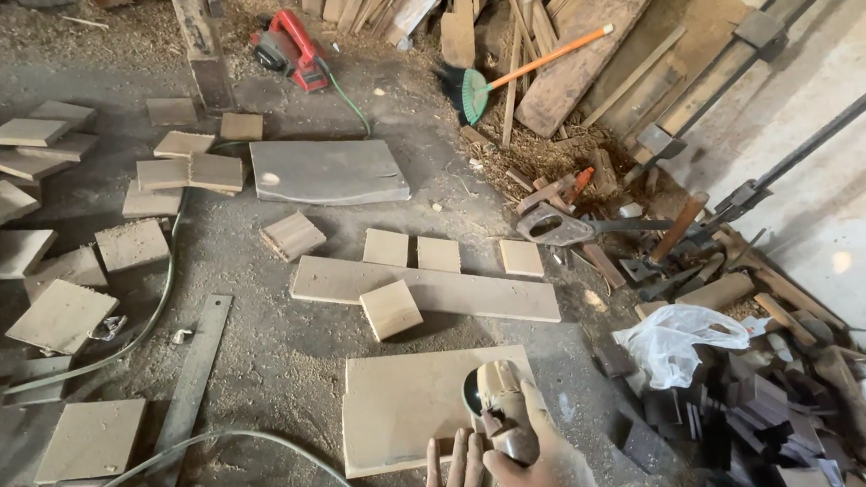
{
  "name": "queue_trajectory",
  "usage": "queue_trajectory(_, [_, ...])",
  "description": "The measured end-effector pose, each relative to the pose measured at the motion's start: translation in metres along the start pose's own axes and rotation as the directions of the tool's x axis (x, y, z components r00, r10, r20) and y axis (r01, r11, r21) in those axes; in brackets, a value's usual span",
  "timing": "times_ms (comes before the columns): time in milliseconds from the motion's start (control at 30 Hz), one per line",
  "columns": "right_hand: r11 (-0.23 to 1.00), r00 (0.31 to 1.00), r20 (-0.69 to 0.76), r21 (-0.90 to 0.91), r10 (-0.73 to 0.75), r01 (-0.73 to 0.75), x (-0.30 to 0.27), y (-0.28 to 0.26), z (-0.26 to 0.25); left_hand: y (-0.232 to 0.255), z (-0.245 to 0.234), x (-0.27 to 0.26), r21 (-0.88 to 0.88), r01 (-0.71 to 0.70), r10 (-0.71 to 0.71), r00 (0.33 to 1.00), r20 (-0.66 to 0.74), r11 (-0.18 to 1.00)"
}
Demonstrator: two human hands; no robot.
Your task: Sanding small wooden blocks using a handheld power sander
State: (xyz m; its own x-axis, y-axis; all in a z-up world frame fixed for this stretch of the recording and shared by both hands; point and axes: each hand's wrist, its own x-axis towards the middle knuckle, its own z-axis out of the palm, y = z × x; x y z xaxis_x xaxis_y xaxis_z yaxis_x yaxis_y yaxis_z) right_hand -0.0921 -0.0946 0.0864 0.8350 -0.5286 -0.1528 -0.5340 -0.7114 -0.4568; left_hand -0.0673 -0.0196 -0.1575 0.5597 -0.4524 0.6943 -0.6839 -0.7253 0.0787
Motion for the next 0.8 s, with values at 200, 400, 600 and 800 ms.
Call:
queue_trajectory(200, [0.999, 0.993, 0.108, 0.028, 0.044, -0.047, 0.002, -0.024, -0.041, -0.001, -0.017, 0.014, 0.097, -0.013, 0.013, 1.000, 0.000, 0.995])
queue_trajectory(400, [0.967, 0.976, -0.170, 0.194, -0.134, 0.166, 0.006, 0.051, -0.006, 0.003, -0.020, 0.015, 0.103, 0.036, -0.032, 0.999, -0.040, 0.994])
queue_trajectory(600, [0.974, 0.959, -0.232, 0.115, -0.165, 0.195, 0.008, 0.083, 0.014, -0.002, -0.026, 0.009, 0.075, -0.034, 0.034, 0.999, 0.002, 0.997])
queue_trajectory(800, [0.985, 0.993, 0.082, 0.157, -0.085, 0.071, -0.013, 0.022, -0.017, -0.004, -0.013, 0.000, 0.138, -0.065, 0.071, 0.997, -0.039, 0.988])
